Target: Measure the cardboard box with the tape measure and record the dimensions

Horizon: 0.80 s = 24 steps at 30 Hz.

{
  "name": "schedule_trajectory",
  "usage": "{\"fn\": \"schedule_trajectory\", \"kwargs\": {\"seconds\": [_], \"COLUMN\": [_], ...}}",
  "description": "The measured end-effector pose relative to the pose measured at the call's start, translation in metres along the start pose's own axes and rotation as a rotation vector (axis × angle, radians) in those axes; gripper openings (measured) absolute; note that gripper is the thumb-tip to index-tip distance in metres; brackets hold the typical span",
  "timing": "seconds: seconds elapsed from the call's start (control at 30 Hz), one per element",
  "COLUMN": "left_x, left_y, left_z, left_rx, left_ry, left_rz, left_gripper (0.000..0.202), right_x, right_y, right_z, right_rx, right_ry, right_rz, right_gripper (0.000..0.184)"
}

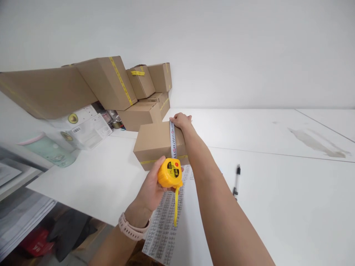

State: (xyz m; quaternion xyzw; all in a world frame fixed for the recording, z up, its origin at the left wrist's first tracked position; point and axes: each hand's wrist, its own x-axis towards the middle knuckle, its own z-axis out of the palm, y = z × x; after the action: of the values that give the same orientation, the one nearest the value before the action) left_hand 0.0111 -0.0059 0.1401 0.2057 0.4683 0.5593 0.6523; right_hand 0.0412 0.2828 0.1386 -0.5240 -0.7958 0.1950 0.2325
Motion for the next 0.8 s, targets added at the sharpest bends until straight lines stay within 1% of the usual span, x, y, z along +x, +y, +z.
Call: {"fn": "schedule_trajectory", "kwargs": {"seconds": [0.1,0.17,0.23,0.27,0.3,0.37,0.43,0.47,0.5,0.53,0.57,0.63,0.7,0.73,0.8], "left_x": [0.002,0.002,0.0,-0.003,-0.007,-0.015,-0.021,-0.021,-0.019,-0.016,-0.011,0.001,0.013,0.016,0.02], "left_y": [0.0,0.0,0.001,0.001,0.002,0.004,0.007,0.009,0.01,0.011,0.011,0.013,0.018,0.023,0.038], "left_z": [0.001,-0.001,-0.009,-0.015,-0.024,-0.048,-0.077,-0.091,-0.104,-0.115,-0.125,-0.138,-0.143,-0.143,-0.141], "left_rx": [0.022,0.03,0.037,0.045,0.064,0.128,0.211,0.251,0.283,0.304,0.313,0.3,0.277,0.267,0.243], "left_ry": [0.012,0.009,0.009,0.023,0.045,0.123,0.231,0.29,0.343,0.378,0.389,0.352,0.297,0.28,0.265], "left_rz": [0.001,0.014,0.061,0.115,0.184,0.346,0.494,0.557,0.608,0.641,0.65,0.616,0.573,0.569,0.585], "left_gripper": [0.047,0.047,0.047,0.047,0.046,0.048,0.051,0.049,0.048,0.046,0.044,0.044,0.045,0.045,0.043], "right_x": [-0.006,-0.01,-0.015,-0.019,-0.023,-0.039,-0.063,-0.078,-0.094,-0.11,-0.125,-0.15,-0.165,-0.169,-0.172], "right_y": [-0.004,-0.005,-0.003,0.001,0.007,0.025,0.049,0.061,0.072,0.082,0.089,0.095,0.088,0.082,0.064], "right_z": [-0.002,-0.007,-0.016,-0.022,-0.029,-0.043,-0.052,-0.055,-0.056,-0.054,-0.052,-0.046,-0.042,-0.043,-0.053], "right_rx": [0.009,0.066,0.225,0.335,0.444,0.605,0.651,0.648,0.633,0.61,0.595,0.609,0.639,0.644,0.625], "right_ry": [0.0,0.003,0.013,0.025,0.048,0.131,0.236,0.264,0.265,0.241,0.19,0.055,-0.044,-0.057,-0.015], "right_rz": [0.004,0.015,0.017,0.008,-0.002,-0.007,0.033,0.072,0.108,0.147,0.18,0.188,0.136,0.103,0.057], "right_gripper": [0.035,0.039,0.046,0.05,0.053,0.055,0.054,0.055,0.058,0.061,0.064,0.07,0.069,0.067,0.066]}}
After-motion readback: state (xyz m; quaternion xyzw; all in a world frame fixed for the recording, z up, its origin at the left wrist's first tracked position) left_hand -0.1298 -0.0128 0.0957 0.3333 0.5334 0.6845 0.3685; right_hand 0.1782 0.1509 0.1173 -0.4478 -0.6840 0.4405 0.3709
